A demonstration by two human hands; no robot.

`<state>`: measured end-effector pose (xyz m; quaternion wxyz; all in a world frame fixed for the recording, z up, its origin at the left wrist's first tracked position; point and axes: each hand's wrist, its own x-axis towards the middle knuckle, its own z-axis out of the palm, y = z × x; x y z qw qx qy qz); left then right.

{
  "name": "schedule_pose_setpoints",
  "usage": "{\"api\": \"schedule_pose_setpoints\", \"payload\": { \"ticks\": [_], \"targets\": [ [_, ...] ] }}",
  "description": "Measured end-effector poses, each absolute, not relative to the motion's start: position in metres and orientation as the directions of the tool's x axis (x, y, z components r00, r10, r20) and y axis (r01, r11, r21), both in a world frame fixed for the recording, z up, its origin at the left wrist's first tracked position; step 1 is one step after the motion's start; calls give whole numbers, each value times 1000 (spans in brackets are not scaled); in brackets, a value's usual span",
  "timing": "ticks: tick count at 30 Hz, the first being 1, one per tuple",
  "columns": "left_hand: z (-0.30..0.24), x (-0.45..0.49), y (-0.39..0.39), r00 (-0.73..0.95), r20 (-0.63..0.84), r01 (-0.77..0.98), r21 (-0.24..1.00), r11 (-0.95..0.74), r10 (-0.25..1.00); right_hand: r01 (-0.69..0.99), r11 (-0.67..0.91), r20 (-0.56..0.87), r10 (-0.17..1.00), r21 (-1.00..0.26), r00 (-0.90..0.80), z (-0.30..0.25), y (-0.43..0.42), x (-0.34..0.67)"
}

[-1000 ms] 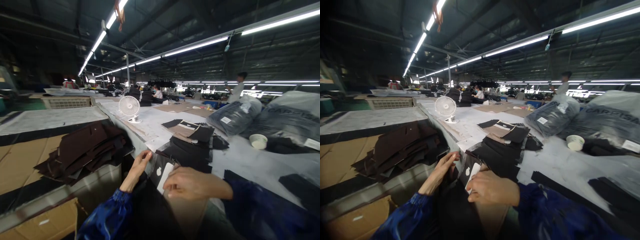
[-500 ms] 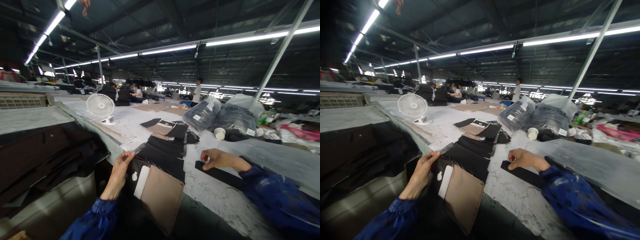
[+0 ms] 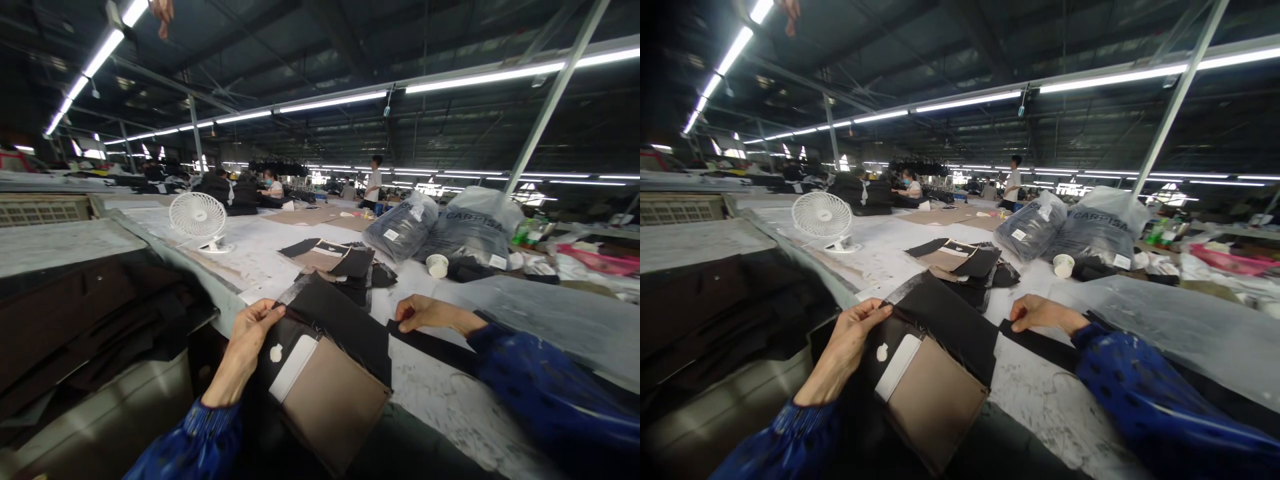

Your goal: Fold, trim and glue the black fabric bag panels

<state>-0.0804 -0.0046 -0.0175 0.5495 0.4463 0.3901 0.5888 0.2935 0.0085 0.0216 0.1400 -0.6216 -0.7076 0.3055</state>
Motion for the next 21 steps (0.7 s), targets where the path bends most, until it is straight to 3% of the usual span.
{"api": "schedule_pose_setpoints", "payload": {
  "ticks": [6,10,21],
  "targets": [
    [8,-63,-4,45,168,-223,963,-154,985,768,67,-88,983,-637,-159,23,17,289],
    [-6,-63,-6,55,152,-192,972,-139,987,727,54,6,998,-684,-69,23,24,292],
    [-10,-69,-9,56,106,-212,973,-92,993,651,55,74,997,-757,3,22,20,287]
  ]
}}
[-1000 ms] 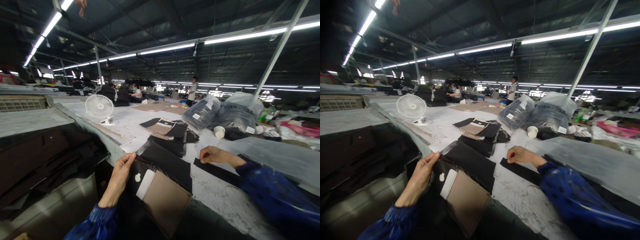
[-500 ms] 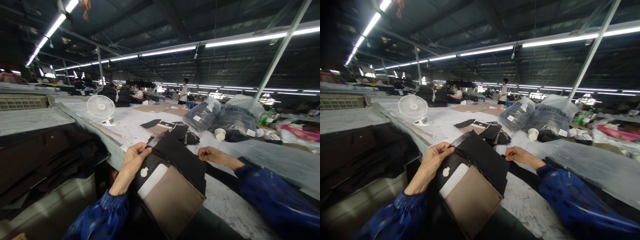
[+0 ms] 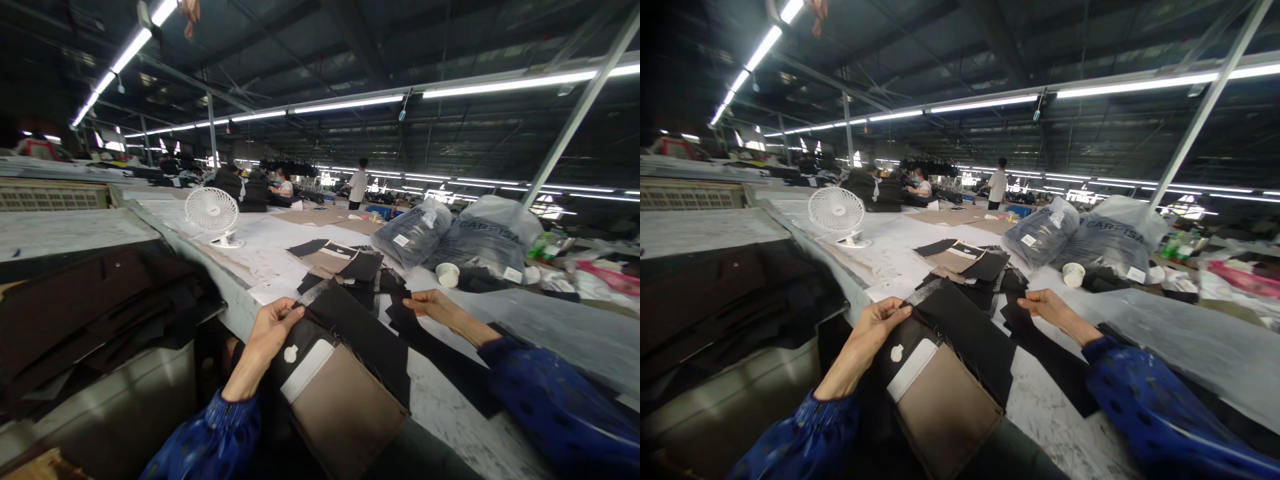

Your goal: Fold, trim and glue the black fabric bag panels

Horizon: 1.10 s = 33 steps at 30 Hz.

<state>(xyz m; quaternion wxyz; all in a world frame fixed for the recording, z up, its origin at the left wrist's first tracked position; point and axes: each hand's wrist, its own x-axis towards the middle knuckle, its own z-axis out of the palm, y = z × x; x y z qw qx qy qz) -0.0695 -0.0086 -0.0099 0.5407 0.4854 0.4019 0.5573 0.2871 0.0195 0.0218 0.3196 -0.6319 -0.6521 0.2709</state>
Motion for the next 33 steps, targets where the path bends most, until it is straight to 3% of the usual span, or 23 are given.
{"api": "schedule_pose_setpoints", "payload": {
  "ticks": [6,10,13,22,28,33],
  "targets": [
    [-9,-77,-13,139,139,-219,970,-106,980,581,132,232,967,-803,101,35,18,277],
    [-4,-81,-23,155,174,-251,959,-132,973,381,175,229,968,-908,102,62,-2,240],
    [0,-80,-31,139,195,-230,960,-160,971,380,188,209,978,-906,16,78,-23,198],
    [11,-76,-48,182,263,-121,962,-244,947,474,442,197,855,-761,-480,94,-75,103],
    [18,-87,-57,275,282,-131,958,-255,919,554,669,444,743,-495,-501,74,-72,96],
    [17,-92,-60,225,301,-34,953,-301,927,528,721,480,692,-448,-539,64,-69,99]
  ]
}}
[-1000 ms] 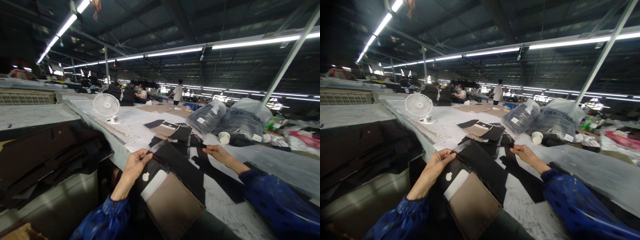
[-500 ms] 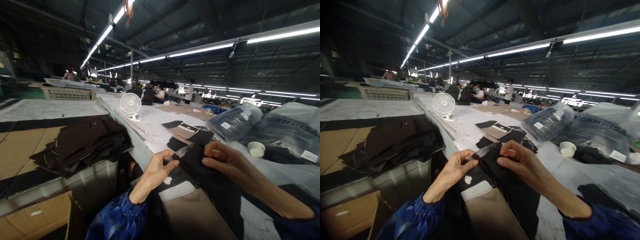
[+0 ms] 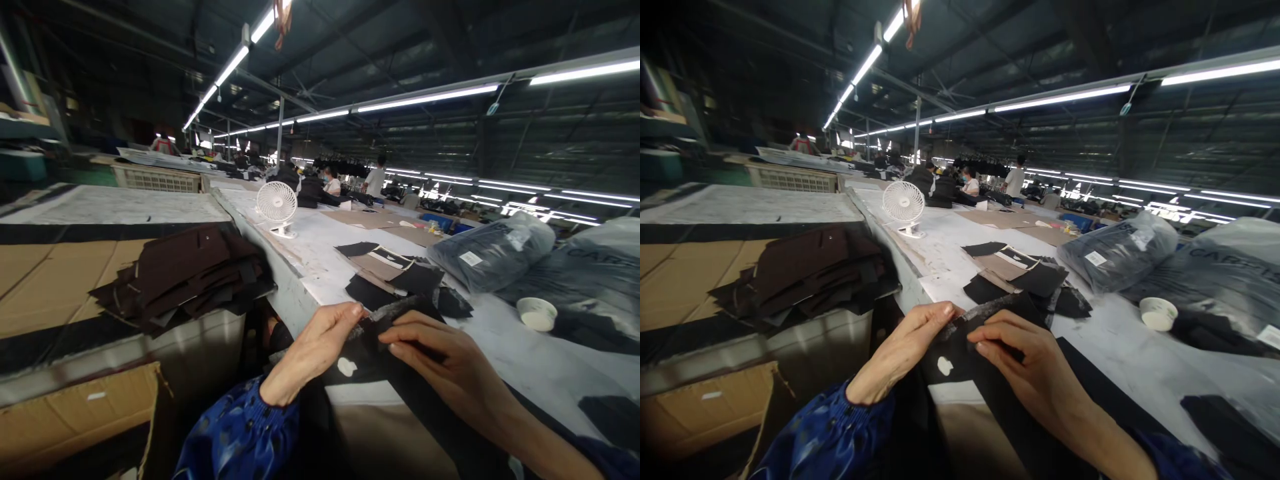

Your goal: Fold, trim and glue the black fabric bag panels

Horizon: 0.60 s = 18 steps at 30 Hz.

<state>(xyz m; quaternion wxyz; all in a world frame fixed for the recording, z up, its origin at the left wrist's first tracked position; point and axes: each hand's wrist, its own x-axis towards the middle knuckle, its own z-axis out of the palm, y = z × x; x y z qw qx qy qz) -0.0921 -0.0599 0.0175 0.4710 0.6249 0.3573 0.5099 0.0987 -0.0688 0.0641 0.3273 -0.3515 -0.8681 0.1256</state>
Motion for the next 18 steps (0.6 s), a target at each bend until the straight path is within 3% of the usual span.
{"api": "schedule_pose_setpoints", "payload": {
  "ticks": [9,18],
  "targets": [
    [19,-91,-64,168,230,-30,973,-228,959,526,769,582,628,-363,-517,63,-79,90],
    [20,-91,-64,184,260,-66,965,-252,948,552,761,556,637,-341,-534,64,-81,90]
  ]
}}
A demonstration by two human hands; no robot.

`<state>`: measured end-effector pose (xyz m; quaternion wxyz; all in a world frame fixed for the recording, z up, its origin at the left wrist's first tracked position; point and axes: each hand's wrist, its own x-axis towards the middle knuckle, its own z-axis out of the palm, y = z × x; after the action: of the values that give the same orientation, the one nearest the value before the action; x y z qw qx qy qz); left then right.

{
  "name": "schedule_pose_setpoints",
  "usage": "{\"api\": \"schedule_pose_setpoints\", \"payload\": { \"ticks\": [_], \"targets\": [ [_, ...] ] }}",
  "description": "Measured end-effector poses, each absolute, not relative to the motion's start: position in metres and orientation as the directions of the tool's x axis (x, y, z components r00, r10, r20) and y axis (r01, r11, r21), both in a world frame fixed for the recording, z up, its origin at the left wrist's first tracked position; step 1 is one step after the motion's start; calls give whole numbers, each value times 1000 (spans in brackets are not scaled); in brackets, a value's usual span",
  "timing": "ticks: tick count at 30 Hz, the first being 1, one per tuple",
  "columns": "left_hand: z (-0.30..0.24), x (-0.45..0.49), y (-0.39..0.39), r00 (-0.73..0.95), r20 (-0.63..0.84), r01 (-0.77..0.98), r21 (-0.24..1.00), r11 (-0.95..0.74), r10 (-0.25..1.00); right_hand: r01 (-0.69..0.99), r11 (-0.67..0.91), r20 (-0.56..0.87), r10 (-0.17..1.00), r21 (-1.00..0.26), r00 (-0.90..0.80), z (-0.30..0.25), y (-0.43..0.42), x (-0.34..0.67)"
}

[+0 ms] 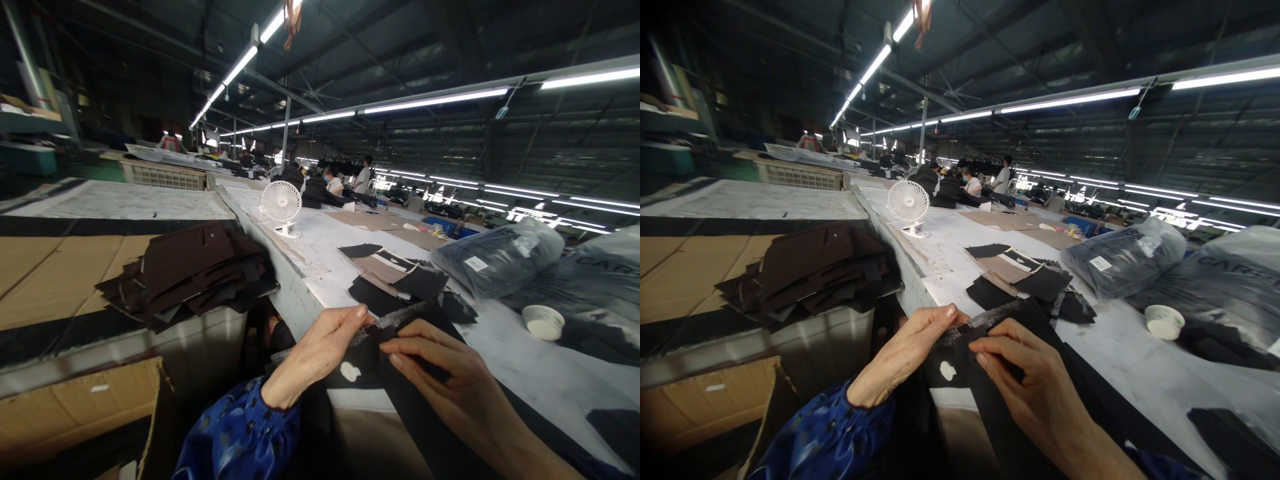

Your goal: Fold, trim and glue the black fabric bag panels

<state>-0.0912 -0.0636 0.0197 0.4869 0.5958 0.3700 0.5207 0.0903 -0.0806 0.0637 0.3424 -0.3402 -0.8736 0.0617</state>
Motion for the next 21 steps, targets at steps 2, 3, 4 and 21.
{"api": "schedule_pose_setpoints", "payload": {
  "ticks": [2,3,4,21],
  "targets": [
    [20,-91,-64,193,275,-64,961,-268,942,549,764,562,633,-340,-532,64,-81,90],
    [19,-92,-64,200,284,-61,959,-277,938,549,764,564,632,-338,-532,64,-81,90],
    [20,-92,-64,207,291,-56,957,-285,934,549,766,566,629,-335,-533,64,-81,90],
    [15,-78,-62,203,272,-139,959,-247,941,606,762,509,623,-227,-594,75,-76,103]
  ]
}}
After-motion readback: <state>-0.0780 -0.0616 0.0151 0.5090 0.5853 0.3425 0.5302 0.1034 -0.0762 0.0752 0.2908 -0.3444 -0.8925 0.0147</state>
